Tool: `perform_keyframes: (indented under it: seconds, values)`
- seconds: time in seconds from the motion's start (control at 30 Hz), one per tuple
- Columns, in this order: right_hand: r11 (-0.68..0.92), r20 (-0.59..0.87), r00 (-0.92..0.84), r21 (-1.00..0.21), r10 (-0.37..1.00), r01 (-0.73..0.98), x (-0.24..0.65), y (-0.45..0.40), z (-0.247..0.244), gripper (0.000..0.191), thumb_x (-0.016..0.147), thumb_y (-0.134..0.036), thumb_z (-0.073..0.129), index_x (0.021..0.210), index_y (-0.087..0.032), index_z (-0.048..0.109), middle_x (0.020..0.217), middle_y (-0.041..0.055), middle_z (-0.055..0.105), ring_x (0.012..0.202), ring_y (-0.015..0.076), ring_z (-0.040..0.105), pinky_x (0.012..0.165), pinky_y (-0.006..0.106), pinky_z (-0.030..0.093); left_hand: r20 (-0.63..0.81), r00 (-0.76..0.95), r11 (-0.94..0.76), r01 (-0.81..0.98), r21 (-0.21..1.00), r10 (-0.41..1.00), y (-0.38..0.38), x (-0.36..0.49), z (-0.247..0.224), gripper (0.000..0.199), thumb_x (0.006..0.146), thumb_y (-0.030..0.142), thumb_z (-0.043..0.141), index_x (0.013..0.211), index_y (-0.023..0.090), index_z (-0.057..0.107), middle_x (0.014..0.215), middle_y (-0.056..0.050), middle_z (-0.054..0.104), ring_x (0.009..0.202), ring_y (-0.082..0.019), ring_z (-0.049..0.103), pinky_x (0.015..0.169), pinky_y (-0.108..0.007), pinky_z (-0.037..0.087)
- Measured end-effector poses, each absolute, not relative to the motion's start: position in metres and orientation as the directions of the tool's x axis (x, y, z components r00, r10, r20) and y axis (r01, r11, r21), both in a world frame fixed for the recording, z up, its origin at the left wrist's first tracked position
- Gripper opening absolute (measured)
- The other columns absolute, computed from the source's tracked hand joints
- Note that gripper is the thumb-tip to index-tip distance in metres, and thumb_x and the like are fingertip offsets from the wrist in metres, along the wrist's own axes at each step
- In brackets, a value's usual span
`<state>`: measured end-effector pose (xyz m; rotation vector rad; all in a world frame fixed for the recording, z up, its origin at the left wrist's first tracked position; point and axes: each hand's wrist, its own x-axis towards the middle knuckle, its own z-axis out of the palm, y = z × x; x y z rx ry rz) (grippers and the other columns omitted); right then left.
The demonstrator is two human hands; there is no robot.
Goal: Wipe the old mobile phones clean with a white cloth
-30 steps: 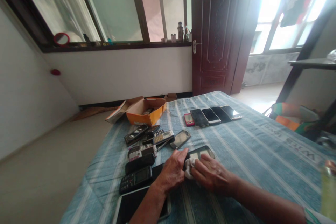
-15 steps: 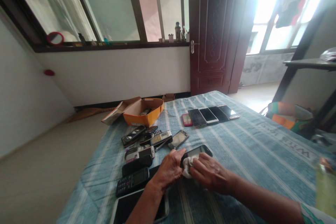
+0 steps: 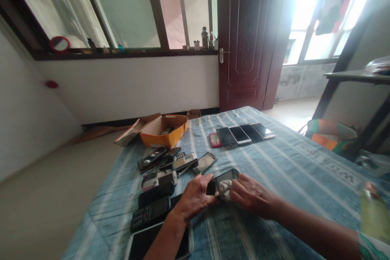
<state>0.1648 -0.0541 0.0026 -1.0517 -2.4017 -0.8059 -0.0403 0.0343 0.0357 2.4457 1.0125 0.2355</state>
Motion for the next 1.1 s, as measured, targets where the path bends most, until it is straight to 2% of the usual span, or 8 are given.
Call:
perform_keyframes:
  seconds: [0.13,0.3,0.47,0.6,0.77,0.87,1.03,1.1]
  values:
    - [0.549,0.556,-0.654,0.374,0.512,0.747,0.147,-0.051,0.002,0.026,0.093,-0.010,0.041,0.070,-0.018,0.051,0.066,0.0004,0.049,0.055,0.0139,0.036,0.061,0.033,0.027,0.016,0.721,-0.640,0.604,0.476,0.692,0.036,-0.041,0.032,0.021,0.066,0.025,0.063,0.086,0.022,0.058,0.081,0.002,0.057,0.082,-0.018,0.054,0.069,-0.023,0.035]
    - [0.526,0.580,-0.623,0.354,0.526,0.773,0.125,-0.048,0.001,0.025,0.092,-0.010,0.039,0.073,-0.018,0.052,0.067,0.0010,0.050,0.056,0.0147,0.038,0.062,0.033,0.028,0.032,0.736,-0.668,0.594,0.449,0.677,0.036,-0.042,0.031,0.028,0.065,0.014,0.055,0.092,0.022,0.059,0.082,0.002,0.060,0.084,-0.017,0.055,0.074,-0.023,0.036]
    - [0.499,0.593,-0.602,0.352,0.535,0.791,0.137,-0.049,-0.001,0.028,0.092,-0.008,0.039,0.068,-0.019,0.049,0.065,0.0001,0.048,0.055,0.0139,0.037,0.062,0.034,0.027,0.011,0.720,-0.644,0.614,0.456,0.694,0.035,-0.041,0.035,0.021,0.067,0.024,0.062,0.088,0.022,0.059,0.081,0.002,0.059,0.084,-0.018,0.055,0.072,-0.023,0.036]
    - [0.469,0.606,-0.587,0.364,0.537,0.805,0.157,-0.049,0.001,0.031,0.093,-0.006,0.039,0.066,-0.019,0.048,0.064,-0.0003,0.048,0.055,0.0141,0.037,0.063,0.033,0.028,-0.013,0.690,-0.604,0.642,0.473,0.723,0.035,-0.039,0.036,0.033,0.066,0.034,0.068,0.096,0.022,0.062,0.087,0.000,0.059,0.085,-0.019,0.057,0.071,-0.024,0.037]
    - [0.420,0.598,-0.556,0.367,0.576,0.830,0.176,-0.047,0.002,0.029,0.093,-0.008,0.041,0.068,-0.019,0.050,0.064,-0.0004,0.050,0.055,0.0151,0.039,0.063,0.033,0.029,-0.048,0.668,-0.577,0.675,0.460,0.743,0.035,-0.039,0.035,0.047,0.066,0.035,0.068,0.111,0.022,0.061,0.095,-0.002,0.062,0.090,-0.022,0.058,0.076,-0.026,0.040]
    - [0.363,0.599,-0.504,0.349,0.622,0.864,0.187,-0.044,-0.004,0.026,0.093,-0.009,0.044,0.070,-0.019,0.051,0.065,0.0000,0.052,0.056,0.0153,0.040,0.064,0.033,0.029,-0.046,0.671,-0.578,0.669,0.467,0.740,0.035,-0.039,0.036,0.046,0.067,0.035,0.068,0.110,0.022,0.062,0.099,-0.003,0.063,0.094,-0.023,0.057,0.080,-0.027,0.041]
    - [0.277,0.608,-0.377,0.256,0.698,0.926,0.192,-0.046,-0.009,0.021,0.092,-0.009,0.045,0.075,-0.020,0.052,0.066,0.0002,0.054,0.055,0.0158,0.040,0.064,0.033,0.030,-0.033,0.673,-0.584,0.664,0.468,0.739,0.034,-0.038,0.037,0.045,0.066,0.033,0.069,0.109,0.020,0.062,0.097,-0.004,0.062,0.090,-0.022,0.057,0.079,-0.027,0.042]
    - [0.276,0.588,-0.377,0.257,0.715,0.926,0.183,-0.048,-0.009,0.018,0.090,-0.009,0.047,0.077,-0.020,0.052,0.067,0.0005,0.054,0.056,0.0163,0.041,0.065,0.034,0.031,-0.031,0.667,-0.581,0.669,0.464,0.744,0.034,-0.038,0.036,0.045,0.065,0.032,0.070,0.108,0.021,0.062,0.097,-0.004,0.062,0.090,-0.021,0.057,0.078,-0.026,0.042]
